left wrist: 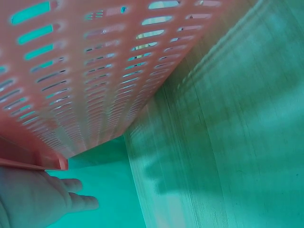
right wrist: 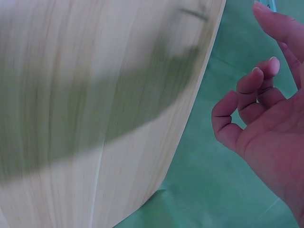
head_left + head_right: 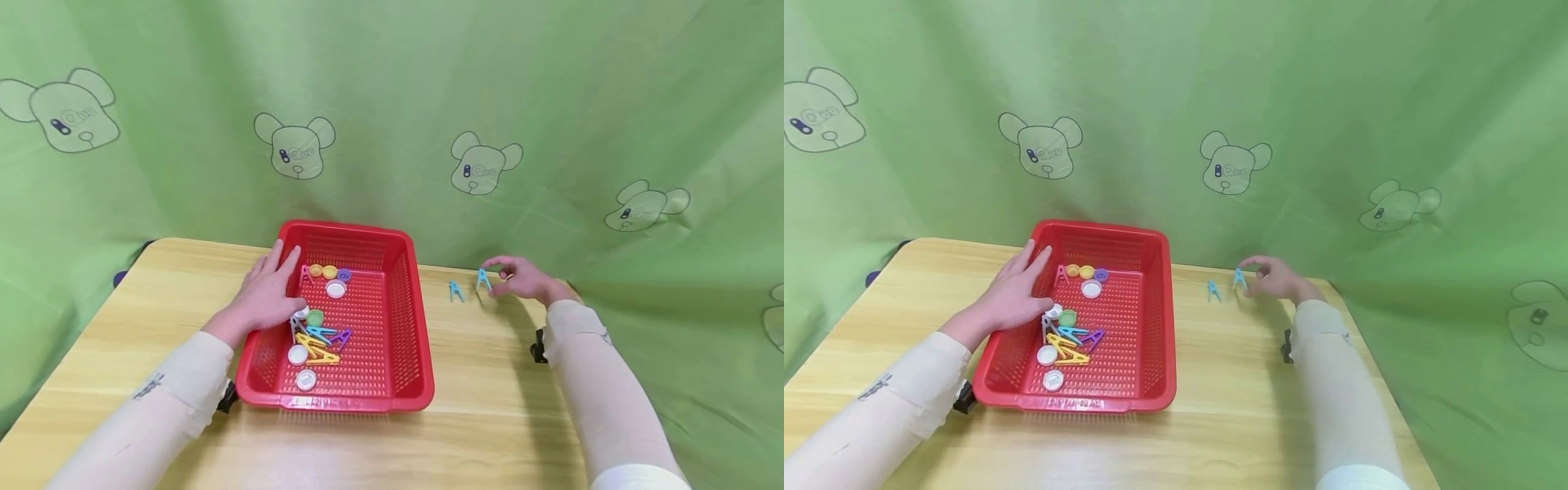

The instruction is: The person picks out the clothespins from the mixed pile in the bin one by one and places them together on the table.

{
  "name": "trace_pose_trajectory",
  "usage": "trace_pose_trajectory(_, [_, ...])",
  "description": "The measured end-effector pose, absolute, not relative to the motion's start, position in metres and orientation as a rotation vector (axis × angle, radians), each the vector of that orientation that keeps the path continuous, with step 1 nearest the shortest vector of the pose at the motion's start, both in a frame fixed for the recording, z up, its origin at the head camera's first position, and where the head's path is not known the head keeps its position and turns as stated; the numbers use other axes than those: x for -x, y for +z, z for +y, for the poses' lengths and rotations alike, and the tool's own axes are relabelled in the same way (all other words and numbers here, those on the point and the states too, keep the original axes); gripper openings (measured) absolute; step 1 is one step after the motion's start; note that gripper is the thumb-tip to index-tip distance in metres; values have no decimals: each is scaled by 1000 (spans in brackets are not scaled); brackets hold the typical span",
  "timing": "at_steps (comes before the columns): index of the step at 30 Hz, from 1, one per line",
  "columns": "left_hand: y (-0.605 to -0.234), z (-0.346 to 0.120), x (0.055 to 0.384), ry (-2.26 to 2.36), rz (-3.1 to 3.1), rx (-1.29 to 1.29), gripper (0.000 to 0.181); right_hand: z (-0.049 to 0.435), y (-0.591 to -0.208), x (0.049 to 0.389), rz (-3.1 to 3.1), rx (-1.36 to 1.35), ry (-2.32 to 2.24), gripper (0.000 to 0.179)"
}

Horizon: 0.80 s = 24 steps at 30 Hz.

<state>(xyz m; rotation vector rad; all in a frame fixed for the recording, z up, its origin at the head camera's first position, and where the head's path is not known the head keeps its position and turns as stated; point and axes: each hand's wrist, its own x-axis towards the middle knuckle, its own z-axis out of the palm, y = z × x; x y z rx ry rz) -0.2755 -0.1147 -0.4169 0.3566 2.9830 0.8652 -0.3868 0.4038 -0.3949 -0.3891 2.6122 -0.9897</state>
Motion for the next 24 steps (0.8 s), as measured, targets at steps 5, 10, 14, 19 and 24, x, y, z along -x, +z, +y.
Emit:
trace_pose_trajectory(5, [-417, -113, 276, 875, 2971, -356, 97, 409, -399, 388, 2597, 378, -974, 61])
trace_pose_trajectory(10, [-417, -116, 276, 880, 2972, -344, 97, 408, -409, 395, 2569, 338, -1009, 65])
trace_pose_trajectory(14, [-417, -116, 276, 860, 2979, -335, 98, 410, -416, 398, 2549, 284, -1012, 66])
trace_pose_trajectory(19, [-415, -113, 276, 864, 2968, -330, 98, 414, -420, 397, 2541, 253, -1005, 68])
trace_pose_trajectory(24, [-415, -113, 276, 871, 2964, -314, 98, 417, -429, 400, 2532, 237, -1024, 71])
